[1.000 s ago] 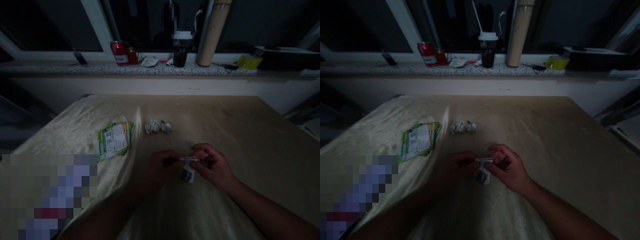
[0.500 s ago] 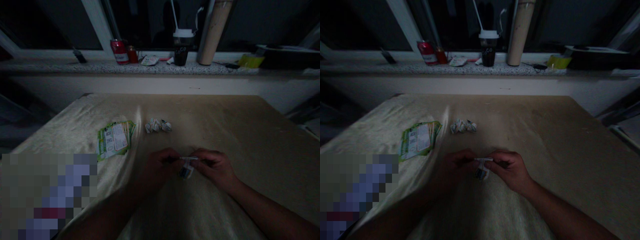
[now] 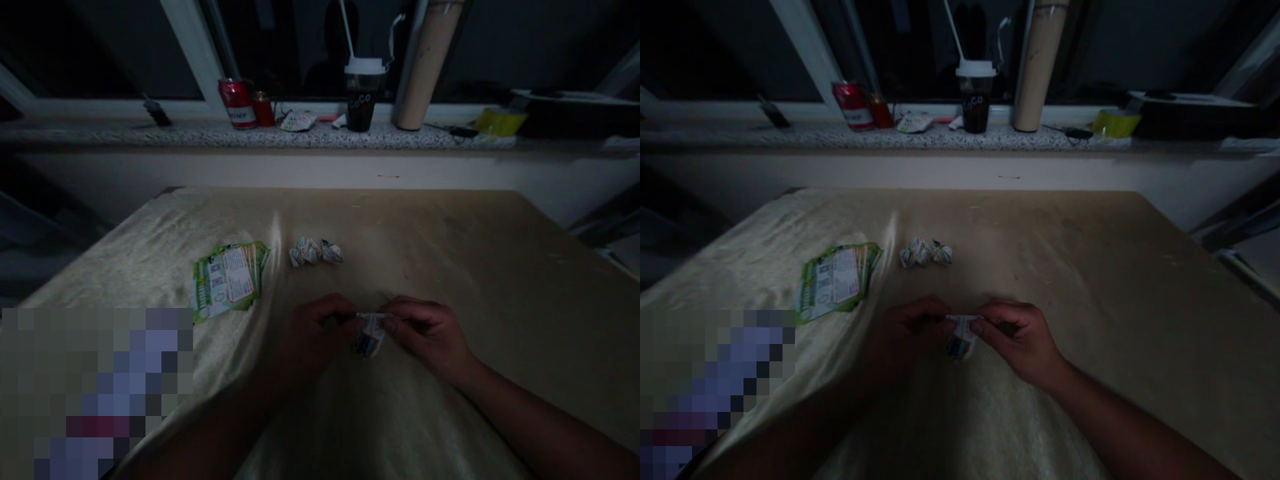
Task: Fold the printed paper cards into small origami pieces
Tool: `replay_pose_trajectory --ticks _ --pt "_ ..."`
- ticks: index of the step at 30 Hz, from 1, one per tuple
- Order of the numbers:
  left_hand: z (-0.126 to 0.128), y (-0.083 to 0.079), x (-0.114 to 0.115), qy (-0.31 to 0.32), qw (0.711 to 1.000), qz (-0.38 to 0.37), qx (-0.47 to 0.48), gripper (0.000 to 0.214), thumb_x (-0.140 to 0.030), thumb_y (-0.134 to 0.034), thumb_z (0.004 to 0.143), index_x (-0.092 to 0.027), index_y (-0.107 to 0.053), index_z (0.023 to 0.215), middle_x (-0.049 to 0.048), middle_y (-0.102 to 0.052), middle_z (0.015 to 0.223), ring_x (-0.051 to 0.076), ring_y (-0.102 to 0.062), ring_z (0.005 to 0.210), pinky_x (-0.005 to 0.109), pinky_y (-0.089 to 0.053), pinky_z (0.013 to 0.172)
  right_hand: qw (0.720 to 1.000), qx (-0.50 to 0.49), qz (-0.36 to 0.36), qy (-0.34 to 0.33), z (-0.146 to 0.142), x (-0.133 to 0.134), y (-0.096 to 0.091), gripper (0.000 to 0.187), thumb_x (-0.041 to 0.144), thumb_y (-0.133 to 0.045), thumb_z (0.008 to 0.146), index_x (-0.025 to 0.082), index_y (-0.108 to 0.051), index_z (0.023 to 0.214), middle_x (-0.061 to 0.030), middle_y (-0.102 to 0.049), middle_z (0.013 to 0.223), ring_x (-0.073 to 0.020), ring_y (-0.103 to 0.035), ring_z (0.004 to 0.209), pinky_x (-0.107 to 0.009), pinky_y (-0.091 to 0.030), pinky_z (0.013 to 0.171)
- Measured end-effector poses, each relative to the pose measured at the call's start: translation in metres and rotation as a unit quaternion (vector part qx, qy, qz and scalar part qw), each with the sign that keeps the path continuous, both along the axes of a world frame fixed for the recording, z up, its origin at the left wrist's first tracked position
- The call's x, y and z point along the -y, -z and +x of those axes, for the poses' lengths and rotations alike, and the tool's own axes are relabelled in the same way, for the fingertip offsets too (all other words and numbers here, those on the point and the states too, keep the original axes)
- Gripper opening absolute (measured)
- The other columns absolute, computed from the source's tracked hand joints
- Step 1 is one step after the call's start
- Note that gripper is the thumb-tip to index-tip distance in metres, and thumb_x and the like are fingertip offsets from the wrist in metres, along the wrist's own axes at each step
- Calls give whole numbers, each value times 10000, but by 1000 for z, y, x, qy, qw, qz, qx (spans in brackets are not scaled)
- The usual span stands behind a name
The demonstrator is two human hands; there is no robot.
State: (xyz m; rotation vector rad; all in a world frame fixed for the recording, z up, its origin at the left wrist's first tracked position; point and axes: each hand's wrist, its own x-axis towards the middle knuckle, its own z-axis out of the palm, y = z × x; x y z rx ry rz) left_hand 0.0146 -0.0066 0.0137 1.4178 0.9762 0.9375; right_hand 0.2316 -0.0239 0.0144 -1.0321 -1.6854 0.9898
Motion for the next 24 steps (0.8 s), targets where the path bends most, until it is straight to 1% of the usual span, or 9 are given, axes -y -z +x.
replay_pose_trajectory --ticks 7,11,16,20,24 --pt "1 -3 -1 -1 1000 13 5 150 -303 -725 819 -159 -706 779 -2 -626 730 131 -564 685 250 -449 645 1000 -1 25 7 -2 -1 -2 148 253 -683 920 176 -780 840 -59 -739 751 -151 -657 643 -251 -502 563" --pt "0 0 0 -2 1000 20 4 149 -310 -735 831 -169 -712 789 -3 -637 743 133 -570 706 254 -453 672 1000 5 24 2 -2 -1 -3 153 247 -675 927 172 -782 848 -58 -736 751 -149 -657 652 -250 -495 571" --pt "0 4 -1 -6 1000 13 7 146 -314 -742 833 -179 -707 789 -12 -628 744 124 -553 697 238 -436 647 1000 9 18 2 -2 -1 -2 176 262 -670 934 161 -776 835 -73 -742 773 -154 -660 665 -258 -500 592" --pt "-1 3 -1 -5 1000 13 3 146 -315 -743 833 -179 -715 789 -7 -638 742 128 -559 692 240 -440 643 1000 13 12 -1 -1 -1 0 191 274 -654 946 163 -774 847 -72 -735 778 -155 -652 669 -263 -492 591" --pt "-1 2 -1 -6 1000 20 14 146 -305 -756 817 -174 -716 767 -10 -641 718 125 -563 681 236 -439 638 1000 16 -1 -8 -2 0 0 226 304 -634 962 159 -775 861 -70 -721 765 -144 -613 626 -262 -458 548"
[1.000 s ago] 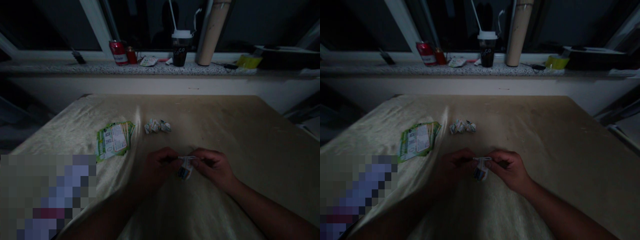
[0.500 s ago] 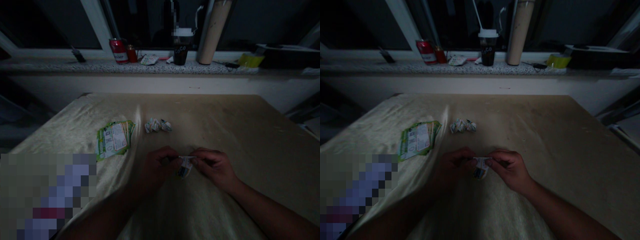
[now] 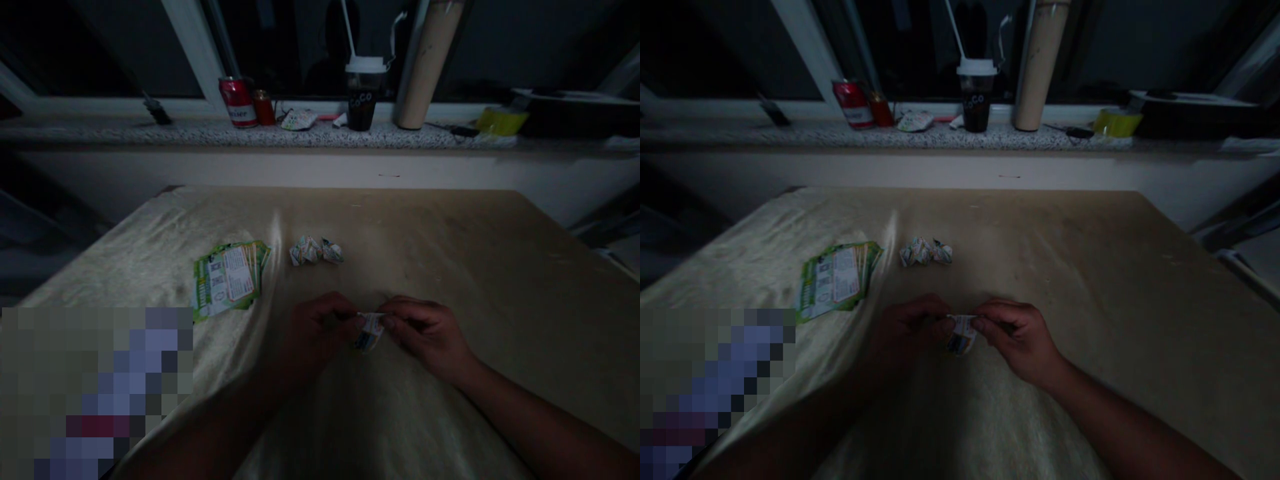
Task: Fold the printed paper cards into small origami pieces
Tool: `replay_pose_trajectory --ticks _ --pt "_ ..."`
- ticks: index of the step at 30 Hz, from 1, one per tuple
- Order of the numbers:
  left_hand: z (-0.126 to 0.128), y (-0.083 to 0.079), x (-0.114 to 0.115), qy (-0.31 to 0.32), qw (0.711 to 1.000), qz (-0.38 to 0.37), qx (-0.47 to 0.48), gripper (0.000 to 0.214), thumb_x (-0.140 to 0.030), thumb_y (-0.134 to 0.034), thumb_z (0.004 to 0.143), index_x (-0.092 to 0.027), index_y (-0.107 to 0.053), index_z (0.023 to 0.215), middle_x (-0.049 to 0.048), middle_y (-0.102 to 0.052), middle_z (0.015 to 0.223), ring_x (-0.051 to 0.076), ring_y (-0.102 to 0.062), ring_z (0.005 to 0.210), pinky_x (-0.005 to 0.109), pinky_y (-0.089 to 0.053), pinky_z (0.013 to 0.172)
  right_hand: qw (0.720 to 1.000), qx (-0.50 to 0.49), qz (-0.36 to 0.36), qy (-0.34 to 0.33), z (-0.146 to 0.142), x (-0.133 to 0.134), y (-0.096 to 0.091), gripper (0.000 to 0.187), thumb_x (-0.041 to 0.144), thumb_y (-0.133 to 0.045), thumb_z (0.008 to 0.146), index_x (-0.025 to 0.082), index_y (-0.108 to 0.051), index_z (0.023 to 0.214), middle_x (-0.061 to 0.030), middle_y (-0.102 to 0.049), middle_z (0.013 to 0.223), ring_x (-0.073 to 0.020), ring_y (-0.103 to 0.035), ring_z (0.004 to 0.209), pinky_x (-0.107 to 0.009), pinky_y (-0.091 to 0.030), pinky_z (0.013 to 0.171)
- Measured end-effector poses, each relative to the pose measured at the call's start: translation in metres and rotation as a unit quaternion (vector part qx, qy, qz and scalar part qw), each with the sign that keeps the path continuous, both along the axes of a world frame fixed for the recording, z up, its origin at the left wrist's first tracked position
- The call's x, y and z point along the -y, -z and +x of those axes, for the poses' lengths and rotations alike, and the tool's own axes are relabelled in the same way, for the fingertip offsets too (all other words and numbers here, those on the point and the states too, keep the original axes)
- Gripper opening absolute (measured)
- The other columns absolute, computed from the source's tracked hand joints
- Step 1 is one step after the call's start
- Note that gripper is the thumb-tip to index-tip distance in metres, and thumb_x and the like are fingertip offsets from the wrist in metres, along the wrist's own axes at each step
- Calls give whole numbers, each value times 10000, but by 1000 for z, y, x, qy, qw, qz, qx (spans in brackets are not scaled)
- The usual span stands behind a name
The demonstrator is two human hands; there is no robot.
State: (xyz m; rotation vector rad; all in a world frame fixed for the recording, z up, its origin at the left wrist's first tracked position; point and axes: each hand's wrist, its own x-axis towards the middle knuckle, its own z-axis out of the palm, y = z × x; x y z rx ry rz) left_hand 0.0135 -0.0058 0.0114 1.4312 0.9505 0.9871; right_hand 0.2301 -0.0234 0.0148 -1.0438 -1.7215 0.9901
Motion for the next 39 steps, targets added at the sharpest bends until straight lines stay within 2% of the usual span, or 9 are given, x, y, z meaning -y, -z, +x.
replay_pose_trajectory --ticks 7,10,16,25,31,35,39 --pt "-1 2 -1 -17 1000 12 4 132 -301 -769 814 -181 -732 774 -6 -671 741 123 -579 684 236 -451 642 999 -23 -20 29 -1 1 2 174 331 -729 894 171 -790 865 -29 -694 688 -127 -591 583 -238 -453 519" --pt "0 0 -1 -21 1000 -4 4 135 -302 -766 807 -179 -732 766 -3 -672 728 125 -577 672 242 -453 637 999 -11 -12 34 -1 0 1 180 335 -735 889 172 -792 836 -41 -719 702 -138 -617 598 -247 -469 528" --pt "1 -2 -1 -24 999 -28 -2 162 -327 -771 793 -176 -732 752 3 -668 715 133 -581 671 246 -455 629 1000 -12 -2 20 -1 -1 1 165 305 -700 914 189 -801 855 -56 -755 766 -158 -670 662 -264 -513 582" --pt "0 -2 -1 -8 999 -47 17 185 -334 -757 823 -167 -714 756 -14 -636 684 110 -548 640 223 -435 608 1000 4 -10 21 1 0 2 193 327 -704 911 158 -784 864 -54 -723 724 -143 -630 617 -252 -475 547" --pt "3 -7 2 24 999 -35 -8 193 -321 -745 794 -158 -688 709 -13 -610 644 114 -531 607 224 -415 575 999 19 13 -24 -3 4 5 192 298 -670 938 155 -758 846 -53 -720 721 -148 -643 644 -264 -488 588" --pt "5 -11 5 50 997 -55 -26 189 -344 -746 776 -160 -709 800 8 -672 720 146 -595 670 254 -459 635 1000 -4 25 17 -2 4 2 185 289 -665 938 167 -756 833 -52 -738 712 -149 -664 622 -253 -506 567" --pt "6 -11 4 45 995 -20 -90 185 -351 -714 813 -168 -733 792 35 -710 768 178 -629 734 294 -464 691 996 -27 42 70 0 3 2 99 255 -701 904 197 -763 853 -36 -760 732 -157 -697 645 -252 -542 598"
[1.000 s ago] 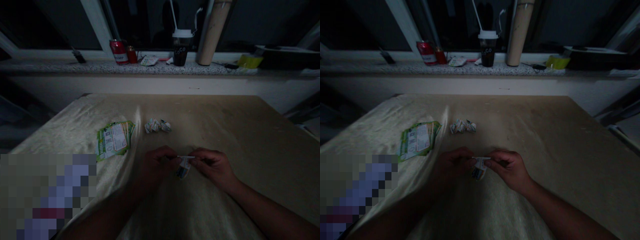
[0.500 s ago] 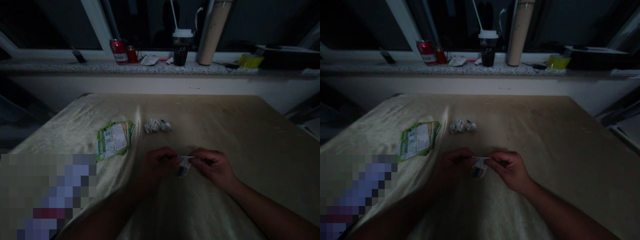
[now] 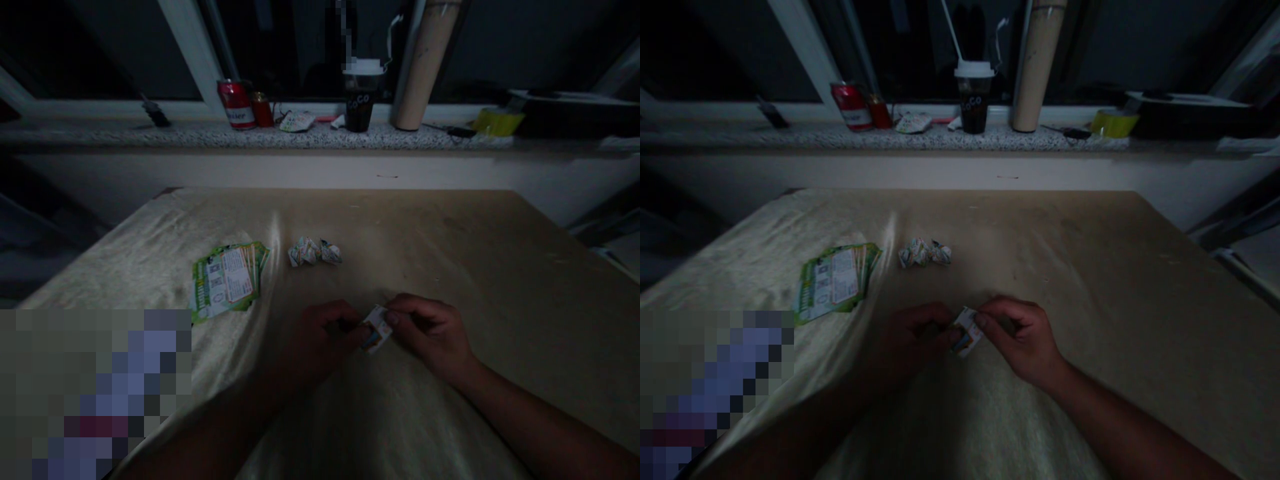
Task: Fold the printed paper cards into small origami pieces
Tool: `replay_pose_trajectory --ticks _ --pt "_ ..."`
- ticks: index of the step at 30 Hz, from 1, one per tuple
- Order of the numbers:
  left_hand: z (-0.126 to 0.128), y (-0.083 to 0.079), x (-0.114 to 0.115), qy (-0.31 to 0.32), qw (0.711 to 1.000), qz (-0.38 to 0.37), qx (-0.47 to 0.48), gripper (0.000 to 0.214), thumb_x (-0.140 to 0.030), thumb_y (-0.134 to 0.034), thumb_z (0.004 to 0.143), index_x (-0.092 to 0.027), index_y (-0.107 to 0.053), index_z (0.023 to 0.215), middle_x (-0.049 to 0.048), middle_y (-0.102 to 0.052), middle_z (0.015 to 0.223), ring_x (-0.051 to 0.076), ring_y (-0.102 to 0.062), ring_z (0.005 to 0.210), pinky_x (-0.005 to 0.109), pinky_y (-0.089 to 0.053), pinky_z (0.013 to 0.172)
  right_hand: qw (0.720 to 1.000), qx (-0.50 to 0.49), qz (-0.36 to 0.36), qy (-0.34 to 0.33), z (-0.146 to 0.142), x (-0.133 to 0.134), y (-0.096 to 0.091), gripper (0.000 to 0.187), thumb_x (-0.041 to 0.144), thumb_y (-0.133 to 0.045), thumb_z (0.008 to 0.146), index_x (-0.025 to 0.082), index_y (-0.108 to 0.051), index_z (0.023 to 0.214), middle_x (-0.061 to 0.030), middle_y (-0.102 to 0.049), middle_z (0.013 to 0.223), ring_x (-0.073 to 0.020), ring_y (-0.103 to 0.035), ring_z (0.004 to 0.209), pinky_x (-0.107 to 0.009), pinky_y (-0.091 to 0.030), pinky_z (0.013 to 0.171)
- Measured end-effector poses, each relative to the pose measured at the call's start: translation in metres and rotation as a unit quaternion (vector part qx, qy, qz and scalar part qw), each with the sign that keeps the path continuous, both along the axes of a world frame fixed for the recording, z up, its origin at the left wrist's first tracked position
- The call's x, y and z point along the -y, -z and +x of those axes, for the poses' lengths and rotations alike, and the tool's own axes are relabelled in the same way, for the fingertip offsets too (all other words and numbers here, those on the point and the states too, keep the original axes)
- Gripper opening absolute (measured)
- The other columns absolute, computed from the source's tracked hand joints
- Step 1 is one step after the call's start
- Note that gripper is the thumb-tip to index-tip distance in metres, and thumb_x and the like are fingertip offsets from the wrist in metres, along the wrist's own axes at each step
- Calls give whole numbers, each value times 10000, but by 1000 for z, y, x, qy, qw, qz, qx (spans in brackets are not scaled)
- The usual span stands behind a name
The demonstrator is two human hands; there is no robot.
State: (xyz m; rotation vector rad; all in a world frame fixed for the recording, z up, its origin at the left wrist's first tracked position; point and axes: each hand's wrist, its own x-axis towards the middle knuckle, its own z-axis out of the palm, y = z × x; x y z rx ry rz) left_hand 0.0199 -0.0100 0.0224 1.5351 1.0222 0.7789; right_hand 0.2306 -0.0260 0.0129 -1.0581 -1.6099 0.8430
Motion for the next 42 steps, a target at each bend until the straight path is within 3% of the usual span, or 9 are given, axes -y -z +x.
replay_pose_trajectory --ticks 5,17,24,28,35,42 --pt "2 1 0 15 999 30 -34 210 -368 -691 839 -176 -738 767 33 -705 737 172 -619 692 296 -449 665 1000 6 11 0 -3 -1 2 75 233 -715 892 206 -765 842 -13 -740 715 -131 -670 619 -230 -524 575" --pt "3 -2 -1 -18 998 35 -48 208 -383 -732 811 -187 -734 745 14 -680 702 147 -572 640 261 -407 596 1000 -23 -8 5 -4 -2 1 118 278 -705 904 200 -761 835 -26 -713 709 -152 -664 630 -256 -522 568" --pt "1 3 -1 -33 999 -7 -20 167 -345 -735 801 -178 -736 789 4 -666 732 151 -574 681 258 -421 614 994 -87 -1 71 -5 0 -1 68 233 -724 882 211 -768 836 -15 -725 712 -141 -666 627 -241 -528 584" --pt "-1 8 -4 -57 998 7 20 131 -305 -730 809 -177 -714 784 -10 -645 741 145 -586 706 254 -439 649 993 -89 3 74 -5 0 -2 81 228 -728 870 211 -765 800 -7 -708 679 -140 -649 608 -242 -514 565" --pt "-5 17 -10 -107 989 -27 103 139 -320 -758 810 -183 -732 825 -11 -692 786 142 -635 752 242 -494 700 993 -85 -44 70 -3 -3 5 82 240 -775 802 196 -749 737 -4 -700 650 -135 -623 580 -242 -491 539" --pt "-3 5 -10 -111 989 -46 85 106 -278 -754 790 -176 -735 766 -9 -719 741 138 -649 710 235 -510 675 988 -104 -93 64 -2 -3 7 102 265 -775 817 208 -769 733 -2 -724 657 -121 -633 580 -218 -495 544"
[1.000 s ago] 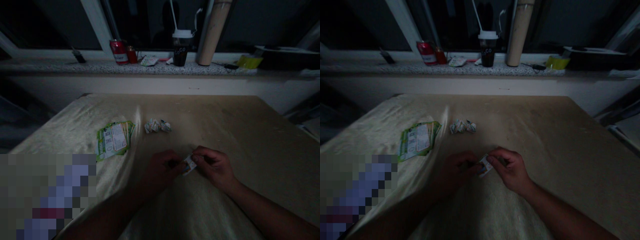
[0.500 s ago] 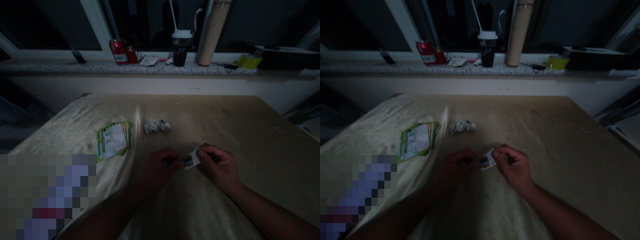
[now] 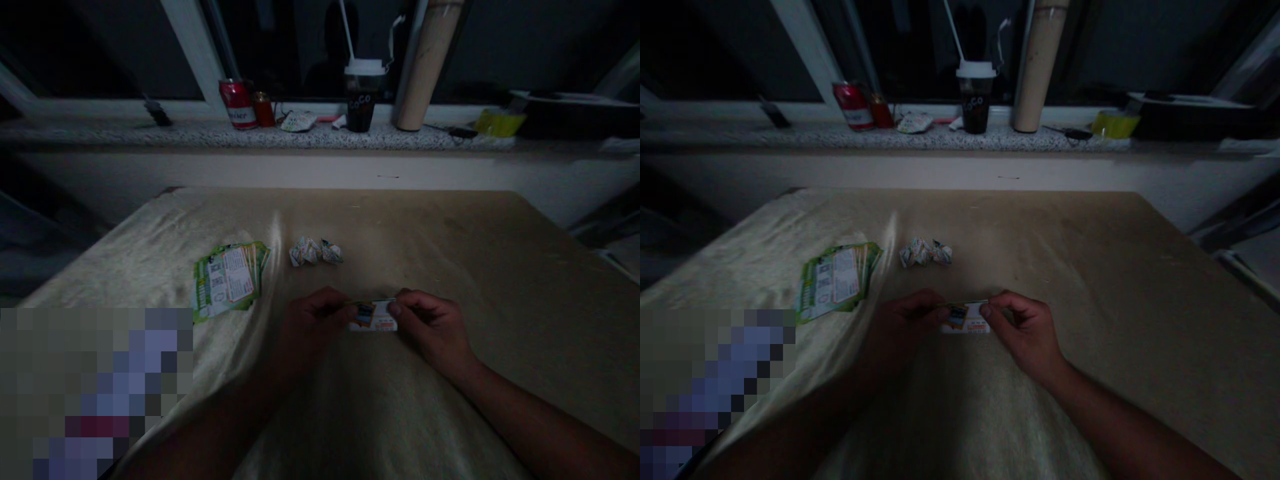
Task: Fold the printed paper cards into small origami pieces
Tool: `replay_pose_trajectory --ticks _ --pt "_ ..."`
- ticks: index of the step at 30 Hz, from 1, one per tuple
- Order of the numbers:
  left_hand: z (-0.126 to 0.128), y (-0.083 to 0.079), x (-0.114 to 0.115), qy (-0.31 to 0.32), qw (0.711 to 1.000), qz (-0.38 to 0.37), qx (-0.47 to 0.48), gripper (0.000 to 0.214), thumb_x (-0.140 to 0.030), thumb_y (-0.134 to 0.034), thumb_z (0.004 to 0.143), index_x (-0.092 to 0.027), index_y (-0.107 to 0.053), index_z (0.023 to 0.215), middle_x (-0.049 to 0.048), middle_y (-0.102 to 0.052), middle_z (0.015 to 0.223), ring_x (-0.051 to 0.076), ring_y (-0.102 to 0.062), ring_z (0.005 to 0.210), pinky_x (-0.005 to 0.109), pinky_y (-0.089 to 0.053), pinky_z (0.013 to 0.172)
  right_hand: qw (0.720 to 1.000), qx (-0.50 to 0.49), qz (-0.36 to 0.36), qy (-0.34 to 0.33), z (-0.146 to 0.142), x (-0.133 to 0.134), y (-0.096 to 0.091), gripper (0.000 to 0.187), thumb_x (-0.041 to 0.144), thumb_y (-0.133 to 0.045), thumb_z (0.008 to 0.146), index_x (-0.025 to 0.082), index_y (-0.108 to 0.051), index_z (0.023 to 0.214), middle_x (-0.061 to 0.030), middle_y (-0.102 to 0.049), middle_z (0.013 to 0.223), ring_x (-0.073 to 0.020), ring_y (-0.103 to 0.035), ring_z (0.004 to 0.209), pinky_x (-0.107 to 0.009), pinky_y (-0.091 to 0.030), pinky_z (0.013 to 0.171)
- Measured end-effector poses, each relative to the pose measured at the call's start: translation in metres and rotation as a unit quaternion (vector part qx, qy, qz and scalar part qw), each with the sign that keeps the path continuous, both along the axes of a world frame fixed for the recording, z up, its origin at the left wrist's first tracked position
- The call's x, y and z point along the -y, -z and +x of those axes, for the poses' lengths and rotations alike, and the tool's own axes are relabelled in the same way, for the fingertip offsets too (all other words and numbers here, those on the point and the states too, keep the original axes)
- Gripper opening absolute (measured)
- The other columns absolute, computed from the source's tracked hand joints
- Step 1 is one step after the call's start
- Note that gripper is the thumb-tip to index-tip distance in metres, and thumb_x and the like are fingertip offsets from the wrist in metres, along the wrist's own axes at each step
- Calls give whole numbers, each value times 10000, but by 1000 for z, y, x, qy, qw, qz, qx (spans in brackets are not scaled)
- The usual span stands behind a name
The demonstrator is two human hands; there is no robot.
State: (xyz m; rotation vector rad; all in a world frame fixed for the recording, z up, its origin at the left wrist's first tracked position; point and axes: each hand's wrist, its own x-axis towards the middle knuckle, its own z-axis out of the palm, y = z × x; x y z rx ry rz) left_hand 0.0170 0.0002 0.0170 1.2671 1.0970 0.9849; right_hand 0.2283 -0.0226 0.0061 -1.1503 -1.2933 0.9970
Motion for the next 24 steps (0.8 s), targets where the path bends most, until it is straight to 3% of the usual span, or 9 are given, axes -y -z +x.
replay_pose_trajectory --ticks 24 --pt "0 0 2 -1 999 -7 50 76 -252 -797 762 -188 -758 772 -20 -726 731 125 -670 701 212 -531 667 1000 -17 21 0 -1 1 -2 105 260 -772 822 206 -763 732 -4 -717 649 -125 -633 570 -219 -508 533"
